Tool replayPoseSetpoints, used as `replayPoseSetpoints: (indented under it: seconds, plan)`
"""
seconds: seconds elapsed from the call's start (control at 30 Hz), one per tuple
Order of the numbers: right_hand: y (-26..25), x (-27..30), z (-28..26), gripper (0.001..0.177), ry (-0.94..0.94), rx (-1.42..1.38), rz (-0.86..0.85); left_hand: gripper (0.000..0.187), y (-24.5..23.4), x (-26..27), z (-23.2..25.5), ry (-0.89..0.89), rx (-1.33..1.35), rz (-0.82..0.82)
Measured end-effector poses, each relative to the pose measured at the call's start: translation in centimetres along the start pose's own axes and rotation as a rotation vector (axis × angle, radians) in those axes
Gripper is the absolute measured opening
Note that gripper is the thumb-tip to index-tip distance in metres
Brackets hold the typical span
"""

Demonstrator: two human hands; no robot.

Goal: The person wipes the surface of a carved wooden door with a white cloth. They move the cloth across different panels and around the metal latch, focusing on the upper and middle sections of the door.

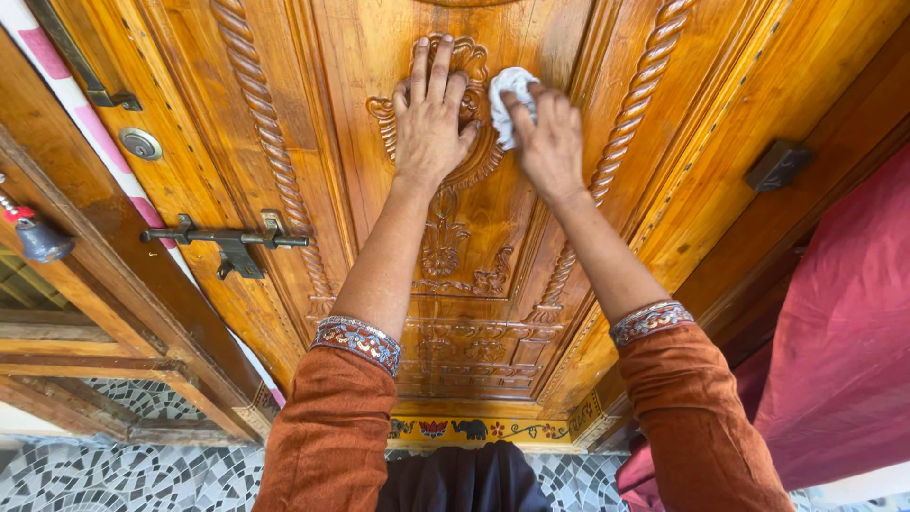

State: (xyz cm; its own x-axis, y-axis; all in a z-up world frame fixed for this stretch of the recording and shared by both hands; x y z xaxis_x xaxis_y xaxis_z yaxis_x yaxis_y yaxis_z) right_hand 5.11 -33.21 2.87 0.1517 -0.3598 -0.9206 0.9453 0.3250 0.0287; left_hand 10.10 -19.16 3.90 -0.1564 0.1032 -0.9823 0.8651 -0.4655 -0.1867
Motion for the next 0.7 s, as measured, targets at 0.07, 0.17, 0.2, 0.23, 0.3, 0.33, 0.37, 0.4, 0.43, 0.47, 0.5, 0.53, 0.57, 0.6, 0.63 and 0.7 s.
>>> replayPoseSetpoints:
  seconds: [0.07,0.17,0.2,0.23,0.3,0.33,0.37,0.4,0.43,0.47,0.5,0.53,0.57,0.6,0.63,0.7]
  plan:
    - [0.1,0.0,1.7,0.041,-0.004,0.100,-0.039,0.064,-0.1,0.0,0.2,0.003,0.013,-0.007]
    - [-0.4,-0.9,4.4,0.040,0.162,0.103,0.033,0.061,-0.7,0.0,0.3,0.008,0.051,-0.021]
    - [-0.3,-1.1,4.6,0.040,0.209,0.106,0.070,0.061,-0.8,0.1,0.4,0.006,0.076,-0.037]
    - [0.2,-1.6,4.3,0.041,0.253,0.108,0.113,0.061,-1.1,0.1,0.3,0.005,0.098,-0.048]
    - [1.5,-2.1,2.5,0.040,0.255,0.094,0.126,0.064,-1.1,0.3,0.1,0.003,0.118,-0.102]
    - [2.5,-2.2,0.8,0.039,0.213,0.079,0.096,0.066,-1.0,0.7,-0.1,0.002,0.117,-0.146]
    - [3.2,-2.3,-0.4,0.038,0.170,0.064,0.066,0.069,-0.7,1.2,-0.3,0.001,0.117,-0.190]
    - [3.0,-1.9,-1.2,0.039,0.154,0.055,0.070,0.077,-0.6,1.9,-0.5,0.025,0.069,-0.226]
    - [2.2,-1.1,-2.0,0.040,0.135,0.045,0.075,0.087,-0.5,2.6,-0.7,0.047,0.021,-0.258]
    - [2.0,-0.7,-2.7,0.040,0.116,0.035,0.080,0.096,-0.4,3.3,-1.0,0.068,-0.028,-0.290]
    - [2.0,-0.8,-2.2,0.039,0.134,0.072,0.097,0.098,-0.3,4.2,-1.3,0.085,-0.046,-0.337]
    - [1.8,-0.8,-1.2,0.037,0.152,0.109,0.115,0.101,-0.4,5.3,-1.5,0.101,-0.065,-0.384]
    - [1.8,-0.8,-0.2,0.035,0.171,0.144,0.131,0.104,-0.3,6.0,-1.8,0.116,-0.083,-0.434]
    - [1.8,-1.0,1.3,0.035,0.228,0.163,0.169,0.104,-0.2,6.2,-2.0,0.106,-0.079,-0.447]
    - [1.6,-1.0,2.6,0.035,0.289,0.182,0.203,0.104,-0.1,6.5,-1.9,0.097,-0.073,-0.466]
    - [2.0,-1.1,3.5,0.036,0.357,0.199,0.252,0.104,0.3,6.9,-1.9,0.071,-0.073,-0.502]
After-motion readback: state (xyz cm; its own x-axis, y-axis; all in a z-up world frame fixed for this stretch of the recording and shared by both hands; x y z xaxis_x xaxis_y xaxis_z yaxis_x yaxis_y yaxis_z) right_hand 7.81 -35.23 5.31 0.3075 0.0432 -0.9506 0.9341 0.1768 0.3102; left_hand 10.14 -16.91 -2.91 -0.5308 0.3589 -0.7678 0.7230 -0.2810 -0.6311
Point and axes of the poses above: each hand's wrist, its own x-axis away from the middle knuckle, its own y-axis out of the palm, z = x × y, the point moved 10 cm from there along -x, towards the middle knuckle, and after that the axes turned 13 degrees about z, right-handed, at the moved point
